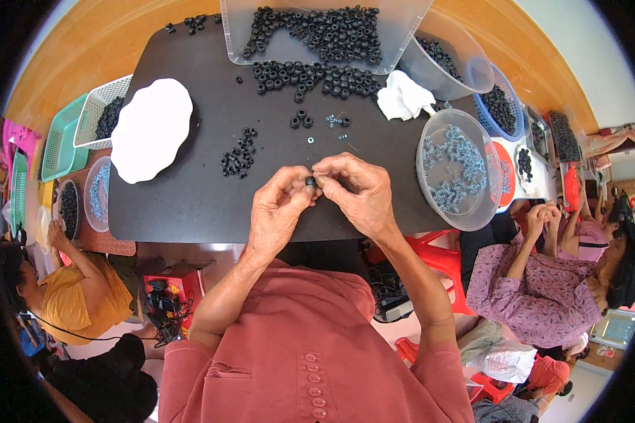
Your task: The person assembles small parts by hand, picking up components from containers and the table and inserting small pieces into black rings.
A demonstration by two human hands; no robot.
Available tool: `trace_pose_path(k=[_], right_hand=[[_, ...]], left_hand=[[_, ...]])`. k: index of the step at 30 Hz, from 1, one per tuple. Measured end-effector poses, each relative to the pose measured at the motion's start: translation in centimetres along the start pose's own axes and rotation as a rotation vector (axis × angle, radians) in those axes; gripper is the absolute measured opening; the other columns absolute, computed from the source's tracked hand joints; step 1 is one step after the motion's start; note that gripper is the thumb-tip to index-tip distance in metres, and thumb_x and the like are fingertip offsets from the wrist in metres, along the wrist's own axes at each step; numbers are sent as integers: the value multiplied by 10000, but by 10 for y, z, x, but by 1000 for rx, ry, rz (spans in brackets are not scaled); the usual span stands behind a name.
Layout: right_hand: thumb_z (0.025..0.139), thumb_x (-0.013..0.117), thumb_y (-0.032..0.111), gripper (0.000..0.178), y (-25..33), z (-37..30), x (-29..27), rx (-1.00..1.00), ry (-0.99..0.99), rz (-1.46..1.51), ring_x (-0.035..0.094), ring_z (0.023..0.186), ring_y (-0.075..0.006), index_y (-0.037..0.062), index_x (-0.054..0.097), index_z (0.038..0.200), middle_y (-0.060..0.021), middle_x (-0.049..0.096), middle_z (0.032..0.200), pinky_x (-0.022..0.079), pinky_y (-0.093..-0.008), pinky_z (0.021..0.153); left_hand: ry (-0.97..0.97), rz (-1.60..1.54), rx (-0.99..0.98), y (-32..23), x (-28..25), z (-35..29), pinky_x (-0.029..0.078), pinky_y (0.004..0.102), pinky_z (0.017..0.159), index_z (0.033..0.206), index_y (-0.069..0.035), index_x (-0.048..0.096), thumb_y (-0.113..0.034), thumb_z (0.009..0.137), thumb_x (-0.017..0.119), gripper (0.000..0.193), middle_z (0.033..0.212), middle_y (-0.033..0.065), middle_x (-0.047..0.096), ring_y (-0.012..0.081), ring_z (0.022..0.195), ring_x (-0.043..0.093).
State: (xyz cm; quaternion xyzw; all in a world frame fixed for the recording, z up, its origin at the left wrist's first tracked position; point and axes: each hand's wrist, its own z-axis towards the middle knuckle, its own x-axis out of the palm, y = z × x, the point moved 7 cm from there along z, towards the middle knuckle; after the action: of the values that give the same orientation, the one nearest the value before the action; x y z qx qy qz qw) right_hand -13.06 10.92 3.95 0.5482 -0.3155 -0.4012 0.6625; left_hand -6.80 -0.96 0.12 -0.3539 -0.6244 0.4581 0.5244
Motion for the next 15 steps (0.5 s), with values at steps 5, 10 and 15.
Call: trace_pose_path(k=[5,10,15], right_hand=[[793,632,-73,92,1,1,6,-65,2,-33,630,708,-109,-36,636,876,-65,644,838,505,-241,615],[778,659,-19,91,17,16,-11,-119,-77,-392,620,667,-99,2,650,866,-58,645,794,494,-246,598],[770,652,7,121,16,60,-54,-57,-169,-613,650,669,-169,12,657,891,-100,658,805,509,-289,610]], left_hand=[[11,-7,-2,0,-1,1,507,246,763,1035,0,590,10,901,558,138,847,4,543,98,825,580],[54,-32,-53,-5,-3,-7,503,244,763,1025,7,584,-1,908,550,122,870,26,587,97,813,582],[13,63,-15,-9,-7,-6,489,239,766,1023,2,585,15,900,540,132,869,41,621,97,823,595]])
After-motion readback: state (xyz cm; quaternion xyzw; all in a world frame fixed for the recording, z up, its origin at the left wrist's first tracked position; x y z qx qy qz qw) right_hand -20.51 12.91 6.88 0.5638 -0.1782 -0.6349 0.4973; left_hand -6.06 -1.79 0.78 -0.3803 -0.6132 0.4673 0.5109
